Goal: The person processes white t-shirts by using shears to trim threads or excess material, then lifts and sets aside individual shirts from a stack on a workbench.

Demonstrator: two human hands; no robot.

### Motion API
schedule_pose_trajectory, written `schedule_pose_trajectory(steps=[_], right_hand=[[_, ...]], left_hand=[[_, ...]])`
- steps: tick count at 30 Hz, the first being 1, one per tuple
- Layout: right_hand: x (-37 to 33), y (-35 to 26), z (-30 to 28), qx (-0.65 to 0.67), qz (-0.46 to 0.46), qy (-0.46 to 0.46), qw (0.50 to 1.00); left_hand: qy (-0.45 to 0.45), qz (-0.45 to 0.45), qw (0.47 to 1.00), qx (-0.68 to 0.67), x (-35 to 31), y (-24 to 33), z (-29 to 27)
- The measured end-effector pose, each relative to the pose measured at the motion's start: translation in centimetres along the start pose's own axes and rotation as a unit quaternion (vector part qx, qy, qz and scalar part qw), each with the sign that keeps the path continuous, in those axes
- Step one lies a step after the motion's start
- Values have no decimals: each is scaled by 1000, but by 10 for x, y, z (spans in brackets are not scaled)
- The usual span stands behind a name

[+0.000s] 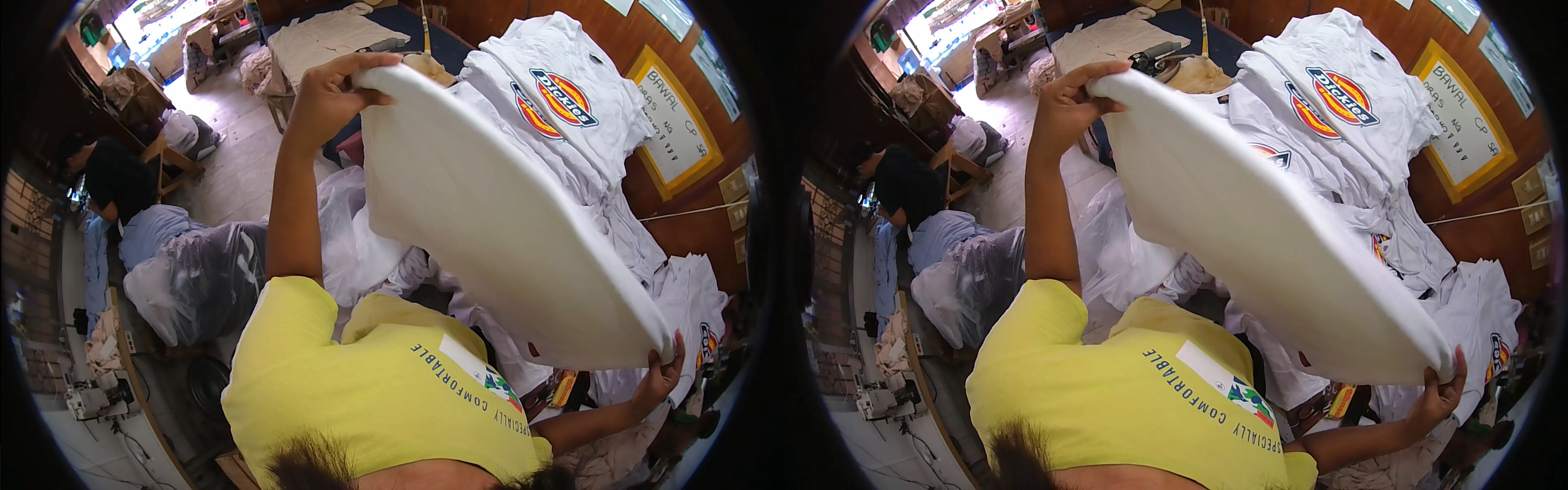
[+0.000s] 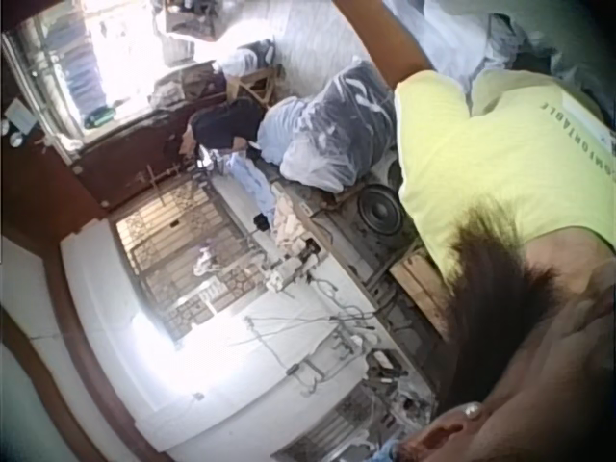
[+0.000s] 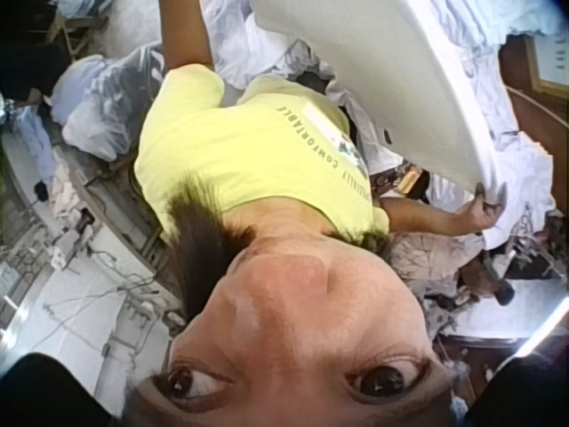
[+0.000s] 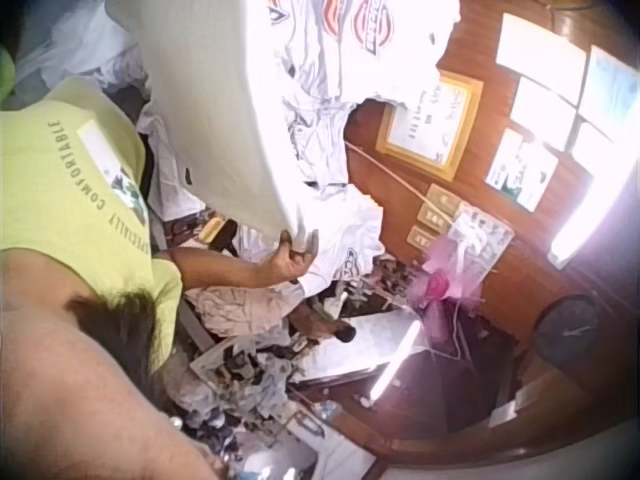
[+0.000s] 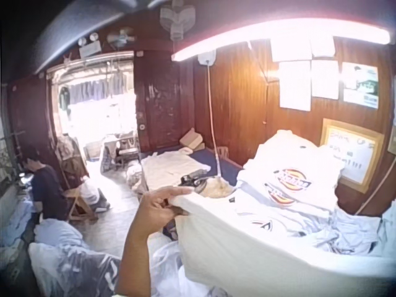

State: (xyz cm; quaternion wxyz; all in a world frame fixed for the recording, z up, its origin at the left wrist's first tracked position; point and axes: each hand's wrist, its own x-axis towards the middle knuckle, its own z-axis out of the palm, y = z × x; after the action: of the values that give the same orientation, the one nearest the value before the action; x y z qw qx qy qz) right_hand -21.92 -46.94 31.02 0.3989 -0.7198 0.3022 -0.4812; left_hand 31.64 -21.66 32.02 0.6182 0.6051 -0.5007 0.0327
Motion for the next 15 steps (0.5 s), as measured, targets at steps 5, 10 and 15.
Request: schedule_pose_trajectory(steps=[5,10,15], right_hand=[[-4,12,-35,-161,-25,73,984],[-8,-5,-57,-202,-240,160,936],[13,3,-33,-307,-335,16,891]], left_hand=[[31,48,989,139,-6,9,-14],[-12,197,980,-7,-6,18,-25],[-124,12,909,-397,10,-21,-5]])
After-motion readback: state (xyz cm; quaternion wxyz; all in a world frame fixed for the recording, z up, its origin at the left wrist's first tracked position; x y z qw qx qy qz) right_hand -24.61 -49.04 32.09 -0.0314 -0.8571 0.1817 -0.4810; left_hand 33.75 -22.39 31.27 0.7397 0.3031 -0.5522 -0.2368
